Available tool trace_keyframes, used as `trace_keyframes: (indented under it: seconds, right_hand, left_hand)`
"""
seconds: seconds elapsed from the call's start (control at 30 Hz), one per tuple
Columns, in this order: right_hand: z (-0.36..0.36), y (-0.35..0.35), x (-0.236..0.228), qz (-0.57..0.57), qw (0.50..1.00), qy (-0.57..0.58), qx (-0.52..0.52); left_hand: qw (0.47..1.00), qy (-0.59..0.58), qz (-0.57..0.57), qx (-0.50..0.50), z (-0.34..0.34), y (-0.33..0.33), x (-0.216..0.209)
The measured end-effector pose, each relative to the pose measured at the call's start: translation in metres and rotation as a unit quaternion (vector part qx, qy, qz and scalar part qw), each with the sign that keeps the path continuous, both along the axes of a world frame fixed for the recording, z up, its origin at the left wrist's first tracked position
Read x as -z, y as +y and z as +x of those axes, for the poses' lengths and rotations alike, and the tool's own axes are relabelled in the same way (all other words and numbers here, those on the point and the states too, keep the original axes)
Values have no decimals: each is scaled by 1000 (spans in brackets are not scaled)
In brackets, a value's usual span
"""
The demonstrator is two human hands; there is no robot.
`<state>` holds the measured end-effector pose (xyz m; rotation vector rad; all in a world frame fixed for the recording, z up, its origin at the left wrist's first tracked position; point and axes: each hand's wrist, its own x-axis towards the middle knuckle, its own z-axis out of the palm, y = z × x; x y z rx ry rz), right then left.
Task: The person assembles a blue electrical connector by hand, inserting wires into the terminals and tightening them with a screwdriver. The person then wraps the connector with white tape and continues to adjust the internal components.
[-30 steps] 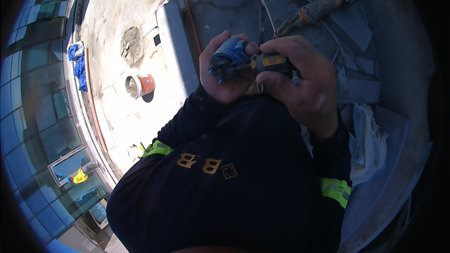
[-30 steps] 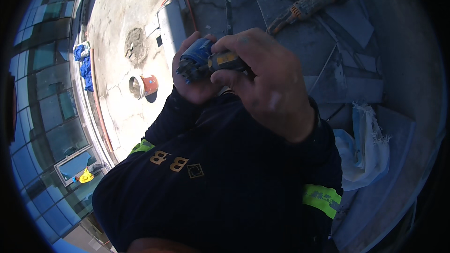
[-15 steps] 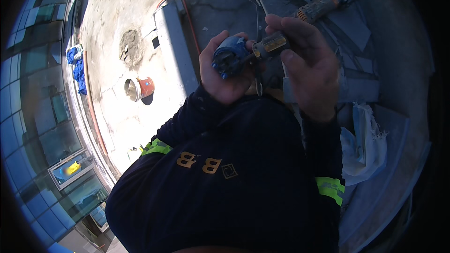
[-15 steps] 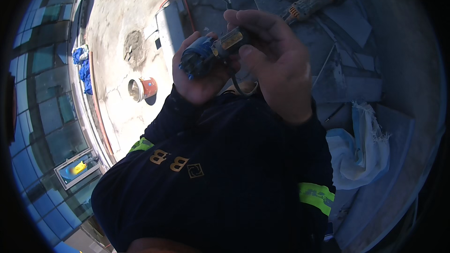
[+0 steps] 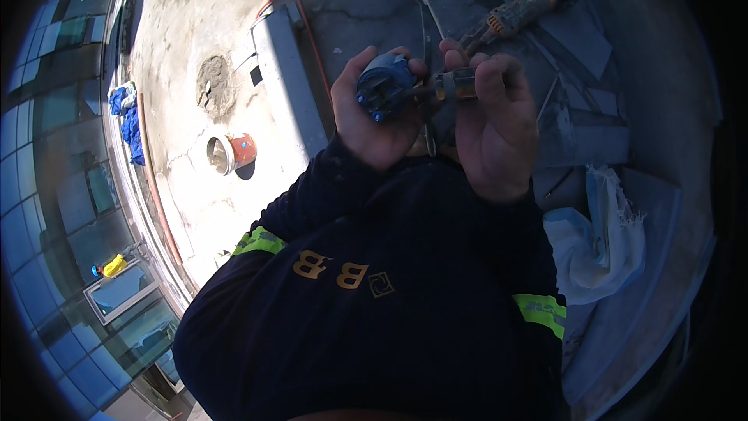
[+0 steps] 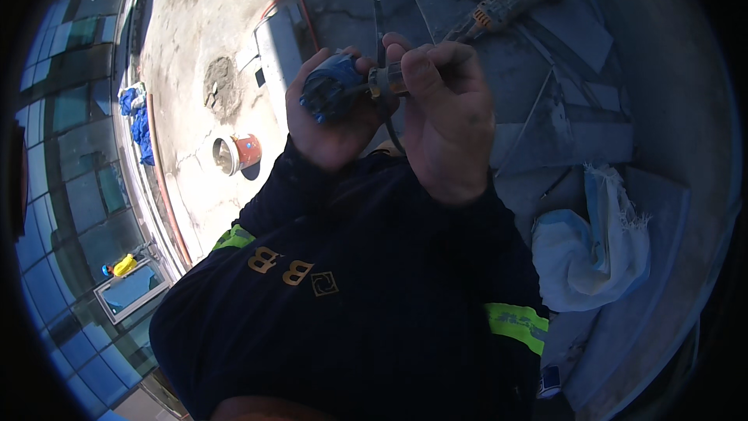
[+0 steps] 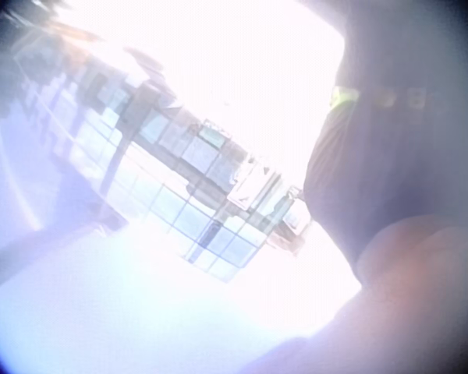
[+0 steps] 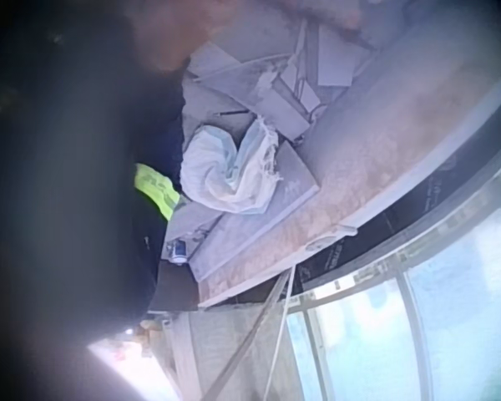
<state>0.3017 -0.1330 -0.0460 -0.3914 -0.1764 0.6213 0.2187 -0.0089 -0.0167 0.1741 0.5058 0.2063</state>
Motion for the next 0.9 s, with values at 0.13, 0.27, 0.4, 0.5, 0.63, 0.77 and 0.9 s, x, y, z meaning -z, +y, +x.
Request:
trace_keyframes:
  seconds: [0.13,0.27,0.4,0.5,0.63,0.77,0.9]
  right_hand:
    - [1,1,-19,-94,995,23,28]
    - [5,-2,-10,-61,998,9,6]
    - [9,-5,-21,-68,997,26,-1]
    - [14,-5,-10,-65,997,17,-22]
    - [18,-11,6,-53,998,-2,-34]
    - [21,-10,-9,-59,995,59,-45]
    - [29,-2,6,-45,999,-17,-18]
  left_hand:
    - [999,31,-19,-13,2,-4,6]
    - [999,53,2,-8,5,-7,5]
    - [998,64,-17,-11,6,-9,6]
    - [998,55,-13,-4,5,-11,8]
    - [998,58,-20,-26,7,-8,11]
    - [999,39,-11,-4,9,2,15]
    - [998,59,-11,10,21,7,18]
